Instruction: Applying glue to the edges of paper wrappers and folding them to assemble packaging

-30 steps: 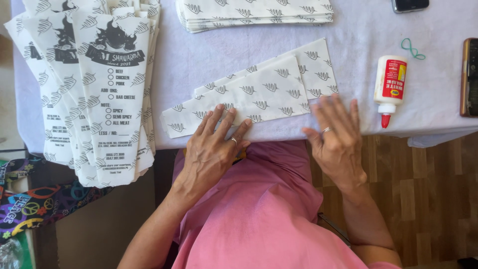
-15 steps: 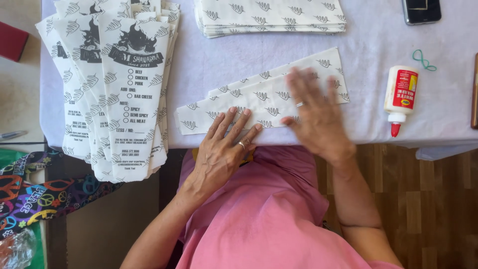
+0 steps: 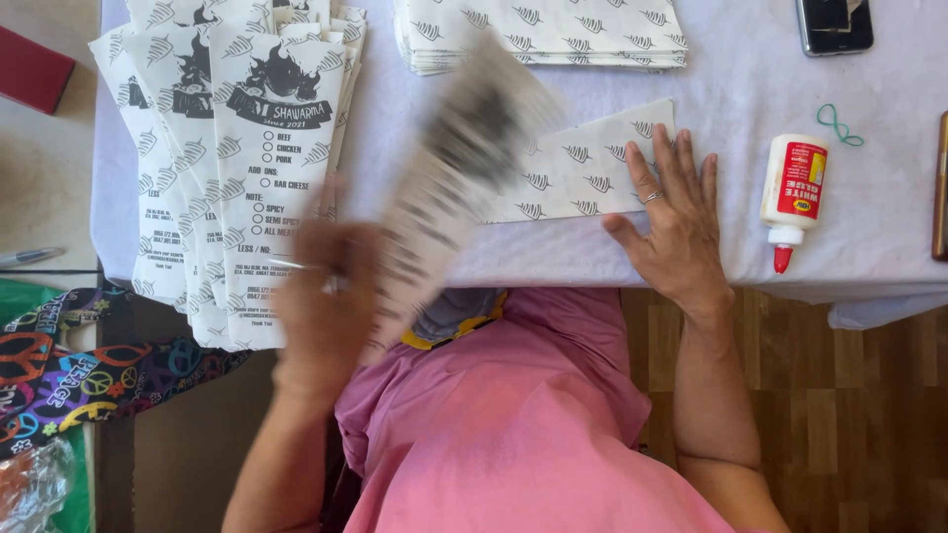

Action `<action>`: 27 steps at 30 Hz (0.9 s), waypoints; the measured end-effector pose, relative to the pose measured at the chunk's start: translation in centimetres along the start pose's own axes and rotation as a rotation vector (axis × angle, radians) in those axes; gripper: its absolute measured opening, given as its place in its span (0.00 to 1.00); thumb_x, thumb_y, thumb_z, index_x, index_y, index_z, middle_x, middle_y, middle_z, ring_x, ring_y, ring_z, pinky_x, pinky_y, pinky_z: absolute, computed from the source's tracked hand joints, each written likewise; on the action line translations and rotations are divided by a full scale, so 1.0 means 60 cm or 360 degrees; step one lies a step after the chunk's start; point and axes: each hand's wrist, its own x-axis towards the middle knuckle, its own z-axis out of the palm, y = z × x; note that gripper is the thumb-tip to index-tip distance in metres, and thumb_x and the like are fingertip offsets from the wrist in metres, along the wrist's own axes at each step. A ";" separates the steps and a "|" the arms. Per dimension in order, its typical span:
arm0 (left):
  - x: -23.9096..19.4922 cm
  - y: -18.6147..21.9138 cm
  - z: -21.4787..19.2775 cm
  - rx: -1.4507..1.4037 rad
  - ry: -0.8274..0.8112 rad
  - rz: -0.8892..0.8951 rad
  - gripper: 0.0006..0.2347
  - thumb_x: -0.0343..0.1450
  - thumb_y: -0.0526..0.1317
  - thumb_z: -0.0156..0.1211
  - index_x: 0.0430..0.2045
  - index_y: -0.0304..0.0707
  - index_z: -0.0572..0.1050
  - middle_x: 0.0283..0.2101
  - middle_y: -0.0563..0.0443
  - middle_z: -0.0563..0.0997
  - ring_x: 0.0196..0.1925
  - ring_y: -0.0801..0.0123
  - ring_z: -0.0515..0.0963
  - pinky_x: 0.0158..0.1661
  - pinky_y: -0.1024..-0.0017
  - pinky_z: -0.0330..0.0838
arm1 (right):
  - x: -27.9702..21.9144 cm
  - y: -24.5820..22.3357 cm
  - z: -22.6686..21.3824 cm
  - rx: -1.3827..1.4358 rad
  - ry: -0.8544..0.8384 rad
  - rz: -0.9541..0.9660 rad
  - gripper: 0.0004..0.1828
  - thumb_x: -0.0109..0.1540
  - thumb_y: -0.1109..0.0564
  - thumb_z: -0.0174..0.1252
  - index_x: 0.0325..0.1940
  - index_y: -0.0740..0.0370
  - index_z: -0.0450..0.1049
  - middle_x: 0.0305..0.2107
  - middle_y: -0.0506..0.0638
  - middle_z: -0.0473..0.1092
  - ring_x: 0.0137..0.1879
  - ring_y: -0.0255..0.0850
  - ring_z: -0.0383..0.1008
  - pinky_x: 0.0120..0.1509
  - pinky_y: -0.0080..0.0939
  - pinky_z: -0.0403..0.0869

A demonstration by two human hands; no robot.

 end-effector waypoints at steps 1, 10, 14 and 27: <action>0.027 0.005 -0.028 0.0002 0.0000 0.0001 0.01 0.76 0.31 0.64 0.38 0.36 0.79 0.24 0.40 0.79 0.25 0.46 0.82 0.24 0.60 0.72 | -0.006 -0.001 -0.008 0.0002 0.0001 -0.0001 0.46 0.68 0.26 0.44 0.79 0.62 0.60 0.77 0.64 0.49 0.81 0.65 0.42 0.81 0.69 0.35; 0.093 -0.153 -0.100 0.0986 0.0052 0.0055 0.07 0.76 0.25 0.70 0.44 0.25 0.77 0.44 0.37 0.75 0.43 0.47 0.77 0.38 0.54 0.72 | -0.090 0.120 -0.125 -0.0501 0.0812 0.0244 0.20 0.65 0.70 0.77 0.59 0.84 0.82 0.53 0.76 0.72 0.57 0.66 0.65 0.61 0.65 0.67; 0.098 -0.107 -0.054 0.1286 0.0096 0.0241 0.07 0.73 0.27 0.74 0.43 0.25 0.83 0.51 0.35 0.75 0.54 0.48 0.73 0.53 0.56 0.74 | -0.089 0.160 -0.148 -0.0086 0.0263 0.0975 0.41 0.66 0.51 0.76 0.73 0.82 0.68 0.41 0.62 0.77 0.37 0.43 0.74 0.45 0.43 0.74; 0.076 0.041 0.179 0.0118 -0.0693 0.1154 0.10 0.76 0.36 0.61 0.48 0.29 0.77 0.57 0.41 0.77 0.59 0.47 0.75 0.52 0.56 0.72 | -0.136 0.131 -0.125 0.1957 0.1061 0.0831 0.26 0.65 0.54 0.71 0.63 0.52 0.67 0.49 0.51 0.70 0.56 0.49 0.75 0.57 0.61 0.81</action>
